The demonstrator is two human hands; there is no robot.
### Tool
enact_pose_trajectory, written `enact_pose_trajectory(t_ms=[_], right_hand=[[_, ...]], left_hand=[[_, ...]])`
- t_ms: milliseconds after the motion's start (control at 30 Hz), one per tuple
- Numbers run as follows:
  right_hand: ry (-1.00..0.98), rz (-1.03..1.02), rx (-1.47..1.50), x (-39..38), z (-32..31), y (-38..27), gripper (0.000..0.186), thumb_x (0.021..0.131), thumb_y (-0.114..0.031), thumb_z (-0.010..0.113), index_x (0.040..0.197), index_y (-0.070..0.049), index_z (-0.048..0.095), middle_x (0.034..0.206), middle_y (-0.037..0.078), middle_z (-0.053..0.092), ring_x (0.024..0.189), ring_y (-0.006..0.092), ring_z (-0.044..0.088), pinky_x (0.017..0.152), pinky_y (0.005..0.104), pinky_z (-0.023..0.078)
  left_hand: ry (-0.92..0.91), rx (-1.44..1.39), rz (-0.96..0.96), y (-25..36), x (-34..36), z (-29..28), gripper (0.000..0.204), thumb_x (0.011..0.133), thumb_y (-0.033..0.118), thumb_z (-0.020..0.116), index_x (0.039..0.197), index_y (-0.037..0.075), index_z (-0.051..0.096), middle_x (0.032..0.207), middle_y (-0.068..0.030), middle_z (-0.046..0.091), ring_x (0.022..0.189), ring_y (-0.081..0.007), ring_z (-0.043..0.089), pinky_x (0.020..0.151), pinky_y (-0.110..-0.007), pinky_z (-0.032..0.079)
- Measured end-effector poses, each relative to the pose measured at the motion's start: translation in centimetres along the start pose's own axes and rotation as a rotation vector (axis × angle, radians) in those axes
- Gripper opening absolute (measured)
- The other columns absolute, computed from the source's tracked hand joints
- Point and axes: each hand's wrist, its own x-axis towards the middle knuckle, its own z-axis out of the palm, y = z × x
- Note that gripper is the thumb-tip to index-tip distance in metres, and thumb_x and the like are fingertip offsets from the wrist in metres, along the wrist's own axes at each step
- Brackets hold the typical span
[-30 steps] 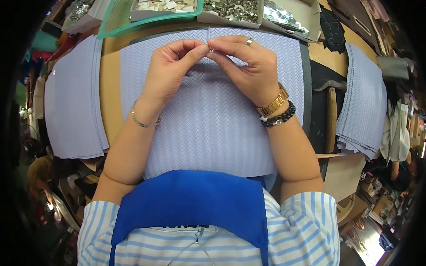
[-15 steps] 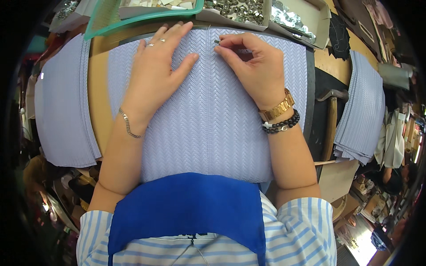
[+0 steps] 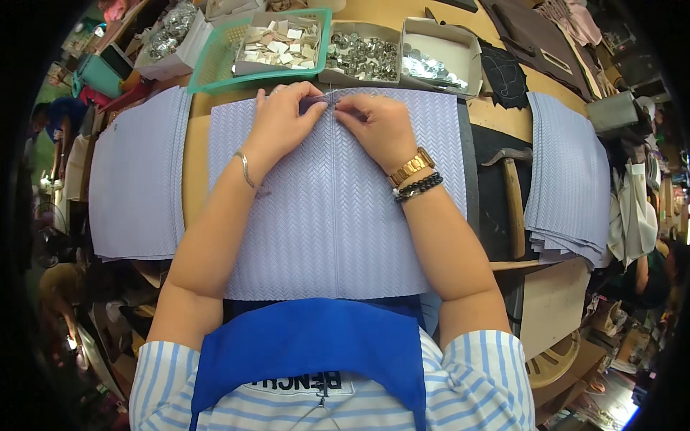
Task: The person folds the edge of a light blue leather sheet and hammers a metal rivet into place before stacking the sheet with others.
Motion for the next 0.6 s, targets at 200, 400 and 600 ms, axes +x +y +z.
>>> enact_pose_trajectory(t_ms=[200, 400, 600], right_hand=[[0.025, -0.132, -0.077, -0.3, 0.1, -0.5, 0.015, 0.086, -0.008, 0.082, 0.099, -0.002, 0.078, 0.100, 0.011, 0.079, 0.084, 0.0218, 0.075, 0.078, 0.0314, 0.061], [0.034, -0.184, -0.105, -0.1, 0.3, -0.5, 0.015, 0.086, -0.008, 0.082, 0.099, -0.003, 0.078, 0.101, 0.010, 0.078, 0.088, 0.0242, 0.074, 0.080, 0.0330, 0.060], [0.052, -0.209, -0.092, -0.1, 0.4, -0.6, 0.014, 0.086, -0.008, 0.081, 0.099, -0.005, 0.078, 0.103, 0.008, 0.077, 0.088, 0.0244, 0.073, 0.081, 0.0332, 0.060]], left_hand=[[-0.056, -0.271, -0.033, -2.1, 1.0, 1.4, 0.023, 0.097, 0.026, 0.071, 0.112, 0.008, 0.072, 0.095, -0.0038, 0.076, 0.087, -0.0160, 0.067, 0.110, -0.044, 0.038], [-0.033, -0.555, -0.030, -4.5, 1.5, 3.4, 0.028, 0.097, 0.014, 0.072, 0.120, 0.000, 0.070, 0.102, -0.0012, 0.073, 0.095, -0.0063, 0.060, 0.084, -0.022, 0.050], [-0.050, -0.633, -0.034, -4.5, 1.4, 3.7, 0.026, 0.097, 0.013, 0.072, 0.119, -0.001, 0.070, 0.111, -0.0035, 0.072, 0.098, -0.0077, 0.062, 0.089, -0.023, 0.050]])
